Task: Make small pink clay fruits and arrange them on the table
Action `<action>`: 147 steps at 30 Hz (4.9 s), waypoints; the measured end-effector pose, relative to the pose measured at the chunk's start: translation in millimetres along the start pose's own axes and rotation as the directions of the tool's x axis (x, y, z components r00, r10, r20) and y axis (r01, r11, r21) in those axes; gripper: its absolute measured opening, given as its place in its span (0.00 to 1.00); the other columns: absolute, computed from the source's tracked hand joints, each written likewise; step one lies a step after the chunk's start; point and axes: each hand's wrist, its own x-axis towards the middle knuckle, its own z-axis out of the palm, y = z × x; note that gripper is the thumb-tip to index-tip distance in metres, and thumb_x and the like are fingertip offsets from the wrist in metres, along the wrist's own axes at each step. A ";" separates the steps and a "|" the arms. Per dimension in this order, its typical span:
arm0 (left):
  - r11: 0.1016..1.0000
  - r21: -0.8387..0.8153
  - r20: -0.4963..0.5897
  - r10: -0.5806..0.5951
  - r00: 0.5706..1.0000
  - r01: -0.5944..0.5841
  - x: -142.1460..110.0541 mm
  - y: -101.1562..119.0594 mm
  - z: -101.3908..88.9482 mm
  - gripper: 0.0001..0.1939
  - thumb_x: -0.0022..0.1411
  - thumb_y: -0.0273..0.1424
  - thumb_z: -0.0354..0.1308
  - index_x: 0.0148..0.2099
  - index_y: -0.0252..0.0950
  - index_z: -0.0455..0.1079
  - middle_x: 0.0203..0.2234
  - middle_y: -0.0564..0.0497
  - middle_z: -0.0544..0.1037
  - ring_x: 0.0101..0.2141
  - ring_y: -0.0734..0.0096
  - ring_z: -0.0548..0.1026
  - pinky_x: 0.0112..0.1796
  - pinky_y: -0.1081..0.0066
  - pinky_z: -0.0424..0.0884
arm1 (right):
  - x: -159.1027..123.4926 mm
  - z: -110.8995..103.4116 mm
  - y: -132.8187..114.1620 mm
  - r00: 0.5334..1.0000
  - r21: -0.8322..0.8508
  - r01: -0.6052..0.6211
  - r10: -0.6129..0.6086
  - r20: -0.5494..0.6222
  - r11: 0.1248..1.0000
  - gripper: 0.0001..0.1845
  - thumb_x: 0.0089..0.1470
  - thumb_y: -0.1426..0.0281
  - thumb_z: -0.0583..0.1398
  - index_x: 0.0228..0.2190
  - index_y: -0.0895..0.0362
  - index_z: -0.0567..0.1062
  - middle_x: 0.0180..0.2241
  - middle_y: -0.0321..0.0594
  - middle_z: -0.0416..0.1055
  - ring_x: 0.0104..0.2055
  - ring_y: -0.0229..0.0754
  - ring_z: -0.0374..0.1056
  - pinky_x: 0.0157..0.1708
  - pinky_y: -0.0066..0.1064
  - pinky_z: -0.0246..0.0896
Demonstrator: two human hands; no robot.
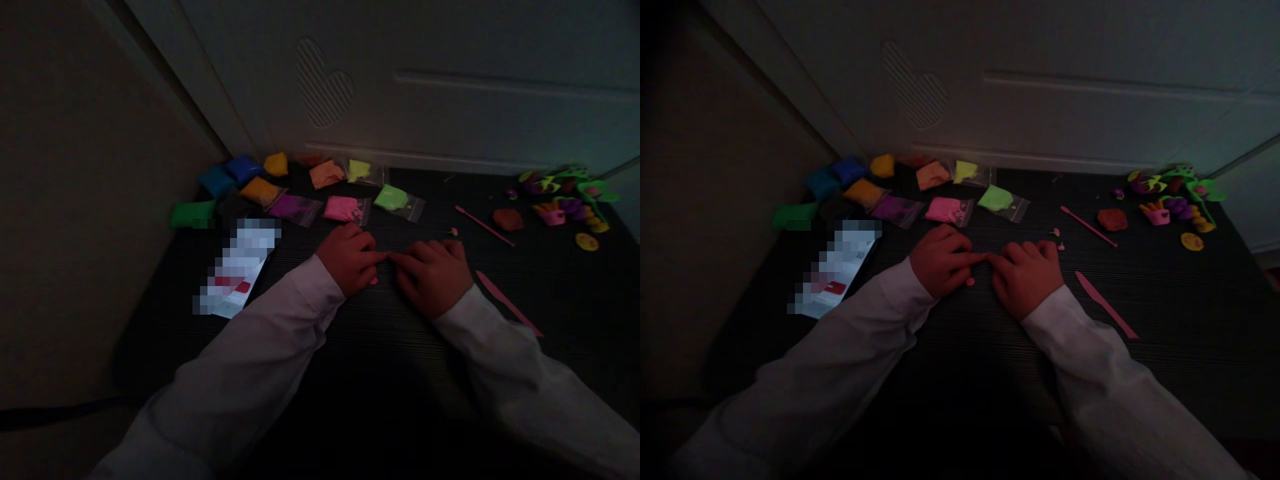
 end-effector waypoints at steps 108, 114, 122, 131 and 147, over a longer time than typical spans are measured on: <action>0.998 -0.004 0.067 -0.070 0.995 0.070 -2.5 7.1 -5.2 0.18 0.55 0.38 0.46 0.47 0.42 0.66 0.39 0.47 0.67 0.40 0.63 0.61 0.39 0.60 0.58 | 0.6 4.7 7.1 0.979 0.138 -0.065 0.090 -0.182 0.988 0.11 0.49 0.68 0.52 0.34 0.52 0.72 0.33 0.39 0.65 0.36 0.42 0.58 0.38 0.37 0.43; 0.999 0.002 0.035 -0.046 0.998 0.046 -3.7 6.3 -4.9 0.18 0.55 0.38 0.47 0.47 0.42 0.67 0.39 0.48 0.68 0.39 0.63 0.60 0.38 0.61 0.58 | 0.4 5.0 7.8 0.977 0.150 -0.058 0.087 -0.193 0.987 0.12 0.49 0.68 0.52 0.34 0.53 0.72 0.33 0.39 0.66 0.36 0.42 0.58 0.38 0.37 0.42; 0.999 -0.003 0.028 -0.038 0.999 0.038 -4.0 5.4 -4.5 0.18 0.55 0.38 0.47 0.46 0.42 0.67 0.38 0.48 0.68 0.38 0.64 0.61 0.38 0.61 0.58 | 0.9 4.8 7.4 0.980 0.152 -0.060 0.087 -0.180 0.987 0.12 0.48 0.68 0.52 0.34 0.52 0.72 0.33 0.39 0.66 0.37 0.42 0.58 0.38 0.37 0.42; 0.998 0.002 0.034 -0.056 0.998 0.056 -4.1 6.2 -3.8 0.20 0.55 0.40 0.46 0.48 0.42 0.66 0.40 0.47 0.67 0.39 0.63 0.61 0.39 0.60 0.58 | 0.6 5.1 6.9 0.979 0.150 -0.065 0.092 -0.181 0.987 0.12 0.49 0.68 0.52 0.34 0.52 0.72 0.33 0.39 0.66 0.36 0.42 0.58 0.38 0.37 0.42; 0.985 -0.051 0.116 -0.156 0.981 0.163 -1.9 10.1 -9.4 0.22 0.54 0.41 0.47 0.49 0.41 0.64 0.41 0.47 0.65 0.42 0.60 0.60 0.41 0.59 0.57 | 1.0 5.5 6.2 0.979 0.148 -0.072 0.098 -0.177 0.986 0.12 0.48 0.68 0.52 0.34 0.52 0.72 0.33 0.39 0.66 0.36 0.42 0.59 0.38 0.38 0.42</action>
